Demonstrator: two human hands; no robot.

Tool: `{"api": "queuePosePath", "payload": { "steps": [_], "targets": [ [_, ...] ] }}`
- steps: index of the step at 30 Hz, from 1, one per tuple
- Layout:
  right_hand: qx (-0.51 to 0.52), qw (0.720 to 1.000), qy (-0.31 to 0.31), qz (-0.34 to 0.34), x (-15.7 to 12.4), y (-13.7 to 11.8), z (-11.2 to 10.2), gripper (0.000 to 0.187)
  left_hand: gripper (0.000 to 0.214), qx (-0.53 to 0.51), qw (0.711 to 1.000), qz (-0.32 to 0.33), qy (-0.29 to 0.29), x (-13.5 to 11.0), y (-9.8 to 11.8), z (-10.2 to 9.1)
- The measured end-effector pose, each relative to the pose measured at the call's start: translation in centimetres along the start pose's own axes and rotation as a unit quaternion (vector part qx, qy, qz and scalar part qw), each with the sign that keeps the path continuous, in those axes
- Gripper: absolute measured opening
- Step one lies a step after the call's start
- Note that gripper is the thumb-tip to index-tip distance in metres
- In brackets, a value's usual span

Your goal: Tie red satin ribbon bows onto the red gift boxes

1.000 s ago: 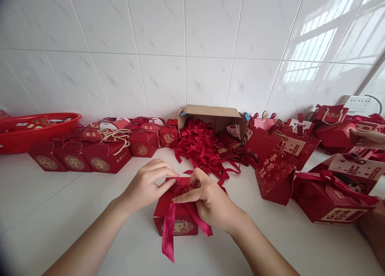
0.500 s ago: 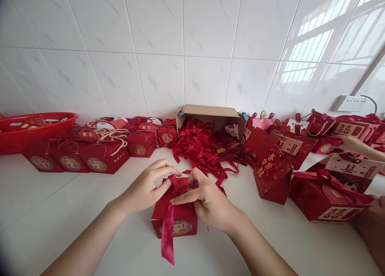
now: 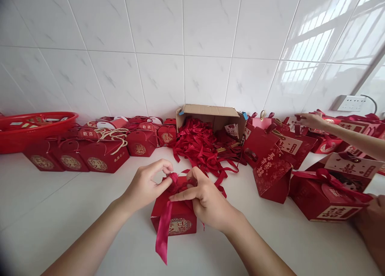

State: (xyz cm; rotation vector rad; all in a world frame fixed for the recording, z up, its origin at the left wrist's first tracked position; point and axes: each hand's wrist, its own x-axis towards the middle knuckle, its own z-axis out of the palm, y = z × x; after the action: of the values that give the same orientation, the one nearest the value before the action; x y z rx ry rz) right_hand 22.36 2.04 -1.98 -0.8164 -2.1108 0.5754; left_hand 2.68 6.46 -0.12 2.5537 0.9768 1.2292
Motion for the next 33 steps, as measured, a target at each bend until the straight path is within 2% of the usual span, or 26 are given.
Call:
{"api": "queuePosePath", "payload": {
  "steps": [6,9,15,17,20,26,33],
  "targets": [
    [-0.007,1.000,0.014,-0.007,0.1,0.0,0.2,0.058,0.016,-0.026,1.000,0.008,0.001,0.2,-0.1,0.1],
    [-0.009,1.000,0.014,-0.012,0.0,0.1,0.3,0.059,0.017,-0.008,1.000,-0.002,-0.009,0.0,-0.1,0.3],
    [-0.009,1.000,0.020,-0.010,0.0,0.1,0.4,0.058,0.013,0.023,1.000,0.014,0.015,-0.1,0.1,0.5],
    [-0.007,1.000,0.023,-0.009,0.0,0.2,0.4,0.059,0.019,0.039,0.999,0.018,0.014,-0.1,0.1,0.4],
    [-0.003,1.000,0.023,-0.010,0.0,0.2,0.4,0.059,0.025,0.008,1.000,0.008,-0.020,0.1,0.1,0.2],
    [-0.003,1.000,0.023,-0.009,0.0,0.2,0.4,0.057,0.021,-0.127,0.982,-0.066,-0.120,0.5,0.5,-0.7],
    [0.000,1.000,0.020,0.006,0.0,0.2,0.4,0.054,0.010,-0.169,0.966,-0.105,-0.164,0.6,0.5,-1.7]
  ]
}}
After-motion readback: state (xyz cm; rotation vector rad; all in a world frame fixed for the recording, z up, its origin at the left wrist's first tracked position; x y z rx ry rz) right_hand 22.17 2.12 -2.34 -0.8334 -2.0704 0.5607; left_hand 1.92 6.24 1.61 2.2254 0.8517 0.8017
